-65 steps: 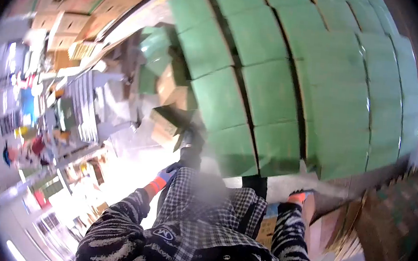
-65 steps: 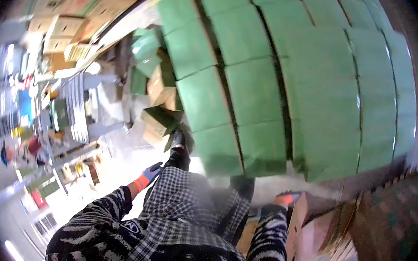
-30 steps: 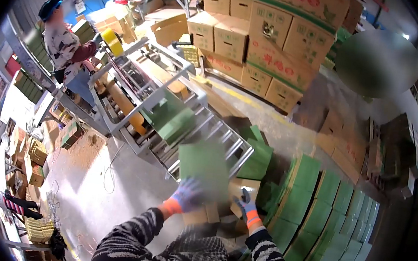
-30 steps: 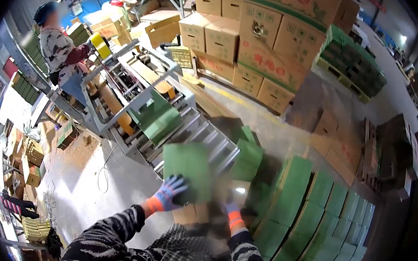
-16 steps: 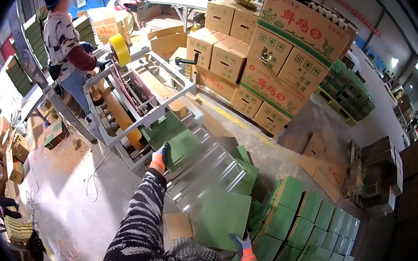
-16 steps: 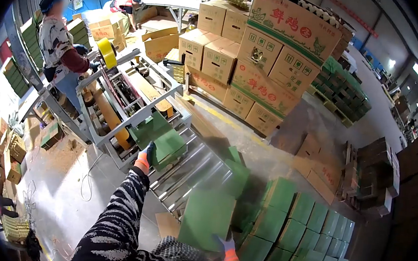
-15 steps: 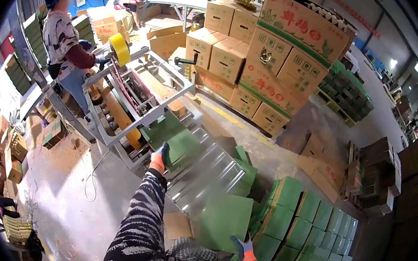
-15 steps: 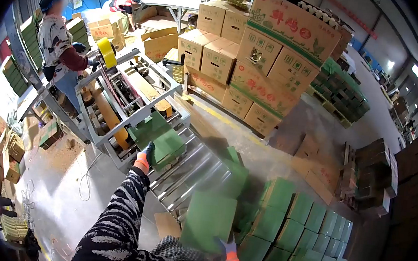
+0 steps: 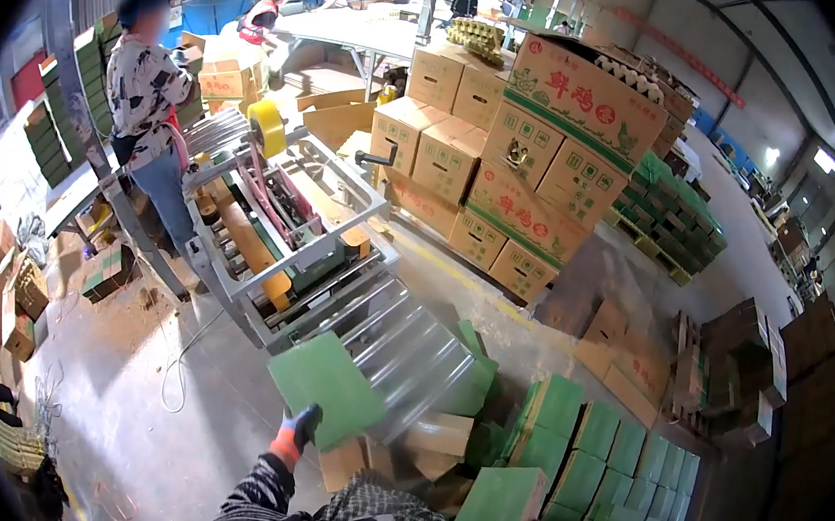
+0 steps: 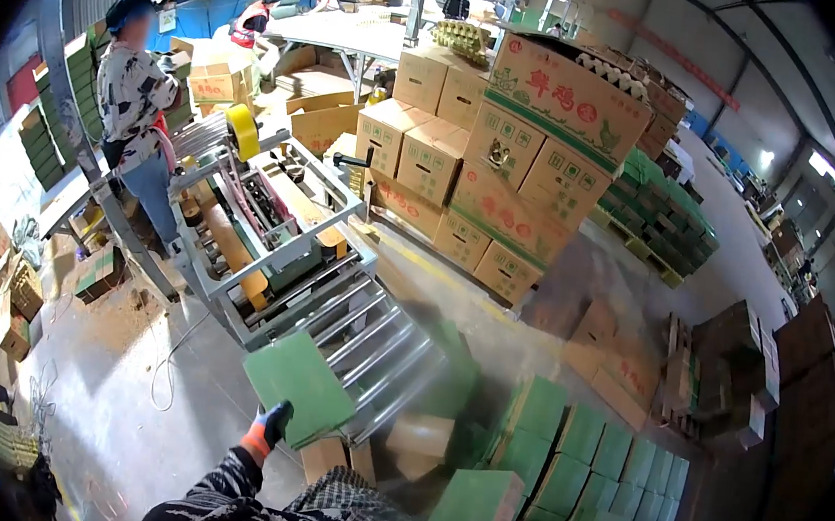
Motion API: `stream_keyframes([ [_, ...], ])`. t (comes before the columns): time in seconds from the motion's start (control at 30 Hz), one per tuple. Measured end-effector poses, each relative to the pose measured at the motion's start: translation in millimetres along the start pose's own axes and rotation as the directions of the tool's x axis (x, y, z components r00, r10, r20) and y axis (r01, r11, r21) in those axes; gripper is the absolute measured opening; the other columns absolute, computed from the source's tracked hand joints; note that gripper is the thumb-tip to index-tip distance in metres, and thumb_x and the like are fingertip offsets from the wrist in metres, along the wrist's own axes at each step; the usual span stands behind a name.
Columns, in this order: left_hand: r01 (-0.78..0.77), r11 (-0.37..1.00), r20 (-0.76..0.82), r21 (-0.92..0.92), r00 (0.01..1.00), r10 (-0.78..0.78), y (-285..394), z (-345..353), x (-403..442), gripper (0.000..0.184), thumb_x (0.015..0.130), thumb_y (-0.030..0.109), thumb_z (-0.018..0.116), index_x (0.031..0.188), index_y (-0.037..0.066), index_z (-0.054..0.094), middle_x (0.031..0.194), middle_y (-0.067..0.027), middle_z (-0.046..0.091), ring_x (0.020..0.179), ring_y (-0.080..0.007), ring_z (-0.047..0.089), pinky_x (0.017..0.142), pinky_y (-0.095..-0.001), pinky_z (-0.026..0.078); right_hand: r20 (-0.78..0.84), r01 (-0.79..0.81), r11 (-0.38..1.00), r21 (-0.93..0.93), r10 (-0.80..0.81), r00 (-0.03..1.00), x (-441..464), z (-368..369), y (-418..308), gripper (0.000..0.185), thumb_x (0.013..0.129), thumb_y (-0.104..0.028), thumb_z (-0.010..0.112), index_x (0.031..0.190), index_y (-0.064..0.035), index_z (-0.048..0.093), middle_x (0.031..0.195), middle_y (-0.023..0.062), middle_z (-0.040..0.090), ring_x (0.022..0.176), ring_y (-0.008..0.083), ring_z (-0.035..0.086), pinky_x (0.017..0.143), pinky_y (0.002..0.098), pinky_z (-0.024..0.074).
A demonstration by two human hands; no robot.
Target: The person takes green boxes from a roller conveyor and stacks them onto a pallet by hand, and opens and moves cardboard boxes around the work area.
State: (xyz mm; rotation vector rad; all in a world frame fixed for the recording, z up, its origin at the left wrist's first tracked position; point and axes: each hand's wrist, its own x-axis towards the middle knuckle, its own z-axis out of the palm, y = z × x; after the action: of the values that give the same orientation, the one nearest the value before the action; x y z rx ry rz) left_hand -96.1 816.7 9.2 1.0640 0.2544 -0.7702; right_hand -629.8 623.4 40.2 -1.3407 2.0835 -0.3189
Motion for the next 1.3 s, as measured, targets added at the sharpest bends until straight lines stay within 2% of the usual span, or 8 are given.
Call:
stream_keyframes([
  [0.17,-0.124,0.992,-0.132,-0.023,0.984,0.120,-12.5,-37.1,-44.8,0.063,0.077,0.001,0.070,0.129,0.007,0.035,0.090,-0.0133,0.062,0.077,-0.0255,0.063,0.067,-0.0368,0.053,0.101,-0.054,0.968,0.244,0.030,0.994,65.8,26.5,56.6,0.109,0.054,-0.035,0.091,0.140,-0.0010,0.033,0.139,0.0152,0.043,0.126,0.0264,0.043,0.100,0.0383,0.0417],
  [0.3,-0.203,0.976,-0.197,-0.084,0.963,0.184,3.8,-49.6,-54.5,0.073,0.077,-0.001,0.069,0.138,0.007,0.028,0.093,-0.0153,0.063,0.077,-0.0264,0.064,0.069,-0.0362,0.054,-0.007,0.327,0.944,0.034,-0.327,0.945,50.8,17.3,-14.5,0.103,0.057,-0.020,0.090,0.140,0.0001,0.032,0.134,0.0104,0.046,0.116,0.0222,0.046,0.091,0.0354,0.0478],
  [0.37,-0.190,0.957,-0.114,-0.218,0.979,0.168,14.2,-66.3,-41.9,0.082,0.078,0.000,0.068,0.144,0.008,0.019,0.097,-0.0158,0.063,0.082,-0.0261,0.065,0.074,-0.0361,0.054,0.073,0.286,0.874,0.394,-0.340,0.938,92.6,39.8,-32.9,0.112,0.046,-0.034,0.093,0.137,0.0022,0.038,0.133,0.0159,0.049,0.119,0.0261,0.049,0.097,0.0347,0.0440],
  [0.57,-0.345,0.928,-0.231,-0.141,0.923,0.308,55.1,-51.6,-25.7,0.082,0.078,-0.002,0.069,0.143,0.005,0.019,0.097,-0.0135,0.063,0.082,-0.0220,0.063,0.071,-0.0344,0.052,0.151,0.520,0.728,0.446,-0.634,0.758,86.0,39.0,-239.5,0.101,0.054,-0.013,0.091,0.138,0.0039,0.037,0.136,0.0122,0.047,0.118,0.0233,0.049,0.099,0.0350,0.0440],
  [0.67,-0.299,0.884,-0.193,-0.359,0.951,0.243,53.2,-83.4,26.6,0.082,0.081,-0.003,0.065,0.145,0.004,0.015,0.105,-0.0204,0.062,0.092,-0.0282,0.064,0.079,-0.0367,0.054,0.251,0.507,0.736,0.448,-0.648,0.719,39.5,28.0,-366.6,0.096,0.056,-0.022,0.090,0.135,0.0025,0.042,0.132,0.0134,0.052,0.118,0.0228,0.051,0.097,0.0331,0.0449],
  [0.9,-0.340,0.921,-0.230,-0.190,0.927,0.295,83.8,-40.4,76.6,0.075,0.083,0.001,0.065,0.144,0.006,0.021,0.112,-0.0182,0.060,0.101,-0.0279,0.062,0.092,-0.0368,0.049,0.136,0.808,0.483,0.337,-0.874,0.466,90.8,135.1,-549.0,0.099,0.050,-0.045,0.089,0.128,0.0024,0.051,0.128,0.0180,0.055,0.116,0.0252,0.055,0.098,0.0333,0.0437],
  [1.2,-0.121,0.993,-0.066,-0.013,0.991,0.120,75.8,-63.7,129.3,0.051,0.093,0.027,0.060,0.134,0.002,0.044,0.132,-0.0095,0.052,0.121,-0.0186,0.049,0.105,-0.0295,0.038,0.588,0.776,0.589,0.225,-0.717,0.374,62.4,216.6,-638.2,0.091,0.061,-0.047,0.083,0.133,-0.0028,0.050,0.124,0.0109,0.060,0.114,0.0215,0.055,0.096,0.0319,0.0427],
  [1.3,-0.070,0.986,0.009,0.153,0.998,0.069,102.1,-80.0,111.6,0.056,0.094,0.031,0.057,0.137,0.000,0.040,0.137,-0.0090,0.047,0.126,-0.0185,0.044,0.106,-0.0295,0.034,0.776,0.491,0.800,0.344,-0.537,0.331,41.5,178.3,-604.1,0.078,0.069,-0.046,0.078,0.132,-0.0085,0.052,0.118,0.0061,0.062,0.105,0.0194,0.058,0.090,0.0315,0.0450],
])
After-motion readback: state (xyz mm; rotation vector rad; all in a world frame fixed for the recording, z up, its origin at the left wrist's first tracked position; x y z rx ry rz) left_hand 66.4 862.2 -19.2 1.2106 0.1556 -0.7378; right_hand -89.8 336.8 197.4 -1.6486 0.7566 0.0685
